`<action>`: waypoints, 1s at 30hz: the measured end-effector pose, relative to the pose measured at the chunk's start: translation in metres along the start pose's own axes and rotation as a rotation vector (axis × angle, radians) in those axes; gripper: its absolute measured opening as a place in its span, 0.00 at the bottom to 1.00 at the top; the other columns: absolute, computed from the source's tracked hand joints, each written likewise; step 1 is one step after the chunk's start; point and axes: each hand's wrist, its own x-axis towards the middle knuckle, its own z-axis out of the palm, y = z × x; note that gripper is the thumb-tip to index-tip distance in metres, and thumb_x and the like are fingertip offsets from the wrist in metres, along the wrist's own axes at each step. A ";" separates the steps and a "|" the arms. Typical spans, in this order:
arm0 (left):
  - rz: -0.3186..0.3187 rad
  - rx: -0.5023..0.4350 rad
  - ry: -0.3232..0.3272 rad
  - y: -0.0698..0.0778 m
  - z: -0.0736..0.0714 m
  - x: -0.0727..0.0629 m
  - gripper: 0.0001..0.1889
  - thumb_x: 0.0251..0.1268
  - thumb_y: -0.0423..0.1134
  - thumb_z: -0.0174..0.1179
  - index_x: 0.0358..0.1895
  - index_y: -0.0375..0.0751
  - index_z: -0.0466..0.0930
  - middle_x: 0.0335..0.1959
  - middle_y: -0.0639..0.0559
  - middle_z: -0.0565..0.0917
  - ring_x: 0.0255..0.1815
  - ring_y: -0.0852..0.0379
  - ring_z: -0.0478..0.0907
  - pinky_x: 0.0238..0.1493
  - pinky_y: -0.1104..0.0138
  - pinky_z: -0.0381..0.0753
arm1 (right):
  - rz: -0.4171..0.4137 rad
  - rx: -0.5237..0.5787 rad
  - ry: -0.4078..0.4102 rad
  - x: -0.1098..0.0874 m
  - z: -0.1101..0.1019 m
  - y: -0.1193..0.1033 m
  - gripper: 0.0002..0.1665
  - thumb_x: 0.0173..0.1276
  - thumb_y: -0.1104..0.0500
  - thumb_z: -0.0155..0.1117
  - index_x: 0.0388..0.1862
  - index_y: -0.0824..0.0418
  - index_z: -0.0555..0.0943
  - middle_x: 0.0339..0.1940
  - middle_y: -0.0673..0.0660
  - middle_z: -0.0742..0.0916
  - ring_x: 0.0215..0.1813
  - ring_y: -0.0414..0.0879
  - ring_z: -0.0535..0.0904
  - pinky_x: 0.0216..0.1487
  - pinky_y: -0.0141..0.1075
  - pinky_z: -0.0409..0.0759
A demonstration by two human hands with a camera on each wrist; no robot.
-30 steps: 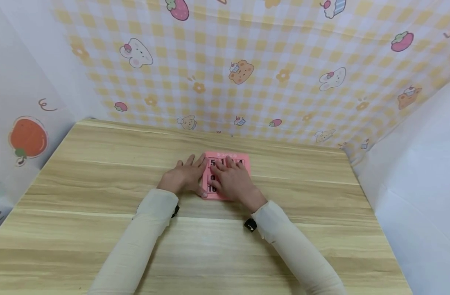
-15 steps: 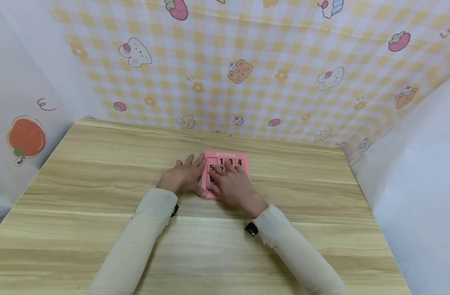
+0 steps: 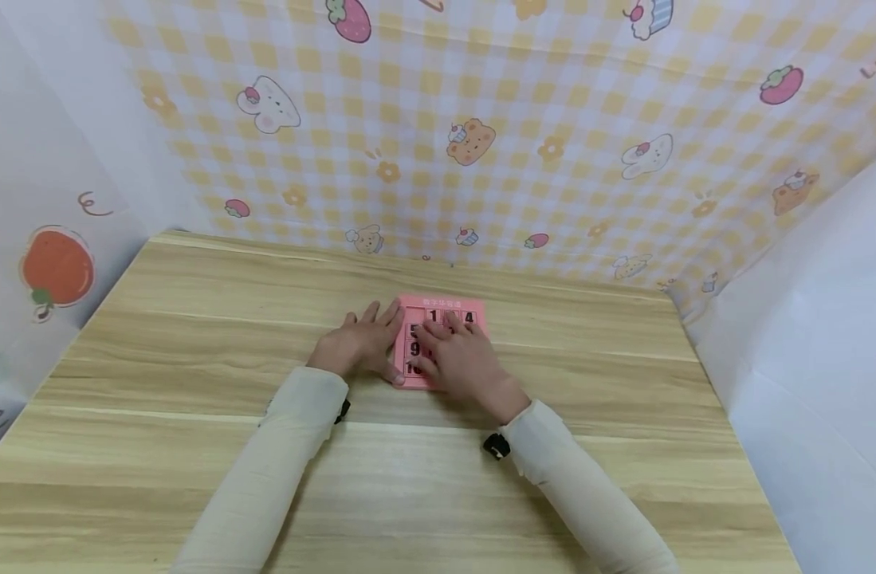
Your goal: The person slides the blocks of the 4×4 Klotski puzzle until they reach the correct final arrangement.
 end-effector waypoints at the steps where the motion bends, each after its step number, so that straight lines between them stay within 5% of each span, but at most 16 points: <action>1: 0.000 0.000 -0.001 0.000 0.000 0.000 0.61 0.55 0.59 0.69 0.81 0.41 0.35 0.82 0.48 0.31 0.81 0.39 0.28 0.77 0.40 0.35 | 0.019 -0.003 0.005 0.001 0.001 0.002 0.35 0.78 0.35 0.41 0.78 0.47 0.64 0.78 0.49 0.67 0.80 0.58 0.57 0.75 0.58 0.60; 10: -0.020 0.003 -0.001 0.002 0.001 0.001 0.61 0.54 0.60 0.69 0.81 0.41 0.36 0.82 0.48 0.32 0.81 0.39 0.29 0.78 0.42 0.36 | 0.099 -0.041 -0.019 0.010 0.001 0.013 0.37 0.78 0.33 0.38 0.77 0.48 0.64 0.77 0.50 0.68 0.80 0.58 0.57 0.72 0.58 0.65; 30: -0.011 0.016 0.006 0.000 0.002 0.003 0.61 0.53 0.60 0.70 0.81 0.42 0.37 0.82 0.48 0.32 0.82 0.39 0.29 0.78 0.40 0.37 | 0.073 -0.011 -0.009 0.023 -0.001 -0.002 0.36 0.77 0.34 0.40 0.77 0.48 0.65 0.77 0.49 0.69 0.79 0.59 0.58 0.73 0.60 0.63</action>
